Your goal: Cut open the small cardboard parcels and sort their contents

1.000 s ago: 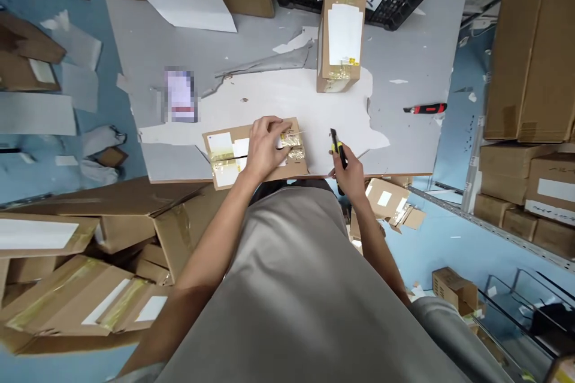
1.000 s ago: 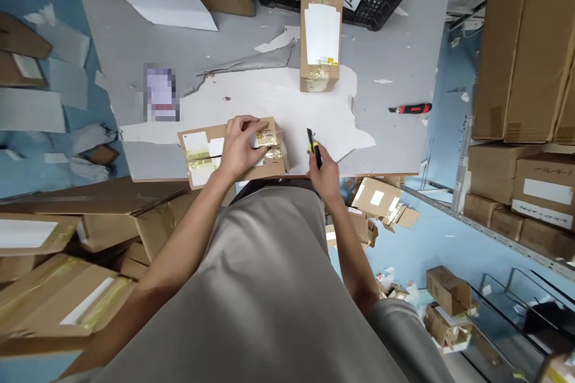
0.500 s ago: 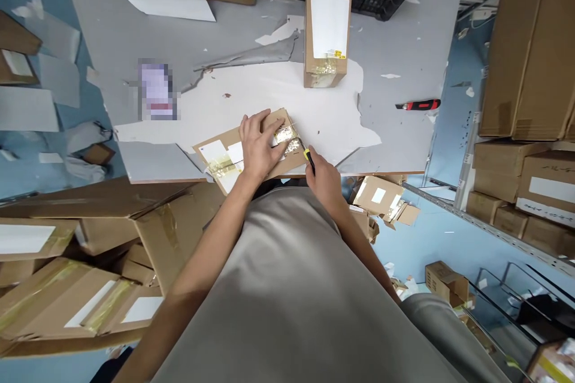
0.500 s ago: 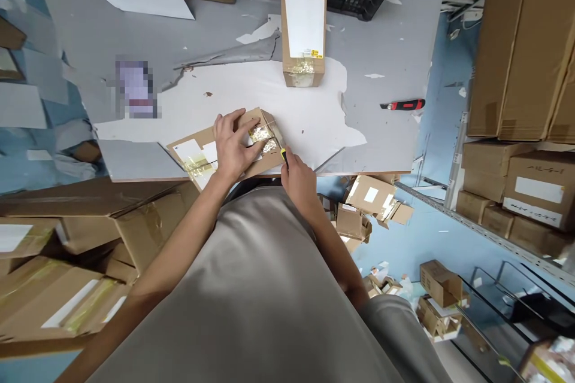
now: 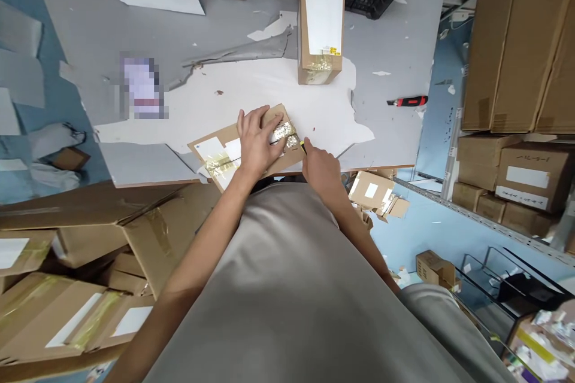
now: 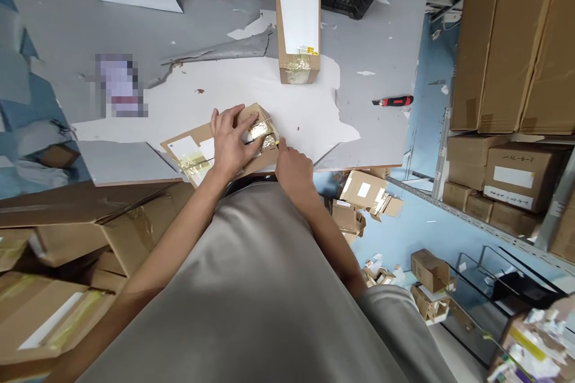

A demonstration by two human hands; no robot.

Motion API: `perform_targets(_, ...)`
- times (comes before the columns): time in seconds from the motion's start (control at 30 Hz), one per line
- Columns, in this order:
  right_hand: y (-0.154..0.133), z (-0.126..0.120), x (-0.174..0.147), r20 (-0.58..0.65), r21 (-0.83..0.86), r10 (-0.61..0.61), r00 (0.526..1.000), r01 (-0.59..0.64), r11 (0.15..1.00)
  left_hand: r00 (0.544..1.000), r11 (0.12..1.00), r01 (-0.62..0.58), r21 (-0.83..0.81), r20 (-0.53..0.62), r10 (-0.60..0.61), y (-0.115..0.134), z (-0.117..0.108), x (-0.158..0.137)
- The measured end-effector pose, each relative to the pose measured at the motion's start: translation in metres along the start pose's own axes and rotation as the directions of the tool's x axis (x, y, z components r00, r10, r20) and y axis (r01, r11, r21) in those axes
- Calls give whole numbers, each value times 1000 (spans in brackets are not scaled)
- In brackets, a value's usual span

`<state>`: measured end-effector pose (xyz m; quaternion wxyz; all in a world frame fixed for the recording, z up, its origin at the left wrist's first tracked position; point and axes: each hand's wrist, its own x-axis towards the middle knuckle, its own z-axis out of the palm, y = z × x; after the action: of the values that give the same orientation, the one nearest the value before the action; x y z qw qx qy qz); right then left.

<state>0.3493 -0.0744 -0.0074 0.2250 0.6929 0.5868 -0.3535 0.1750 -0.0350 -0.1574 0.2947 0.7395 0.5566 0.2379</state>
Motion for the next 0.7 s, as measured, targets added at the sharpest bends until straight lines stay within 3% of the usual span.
perform_targets(0.4,8,3,-5,-3,22,-1,1000,1,1000,999,999,28,-27,34,-27,2,-2,3)
perform_targets(0.7,-7,14,11,-3,-110,15,1000,-15,994,998,1000,14,19,56,-15,3,1,0)
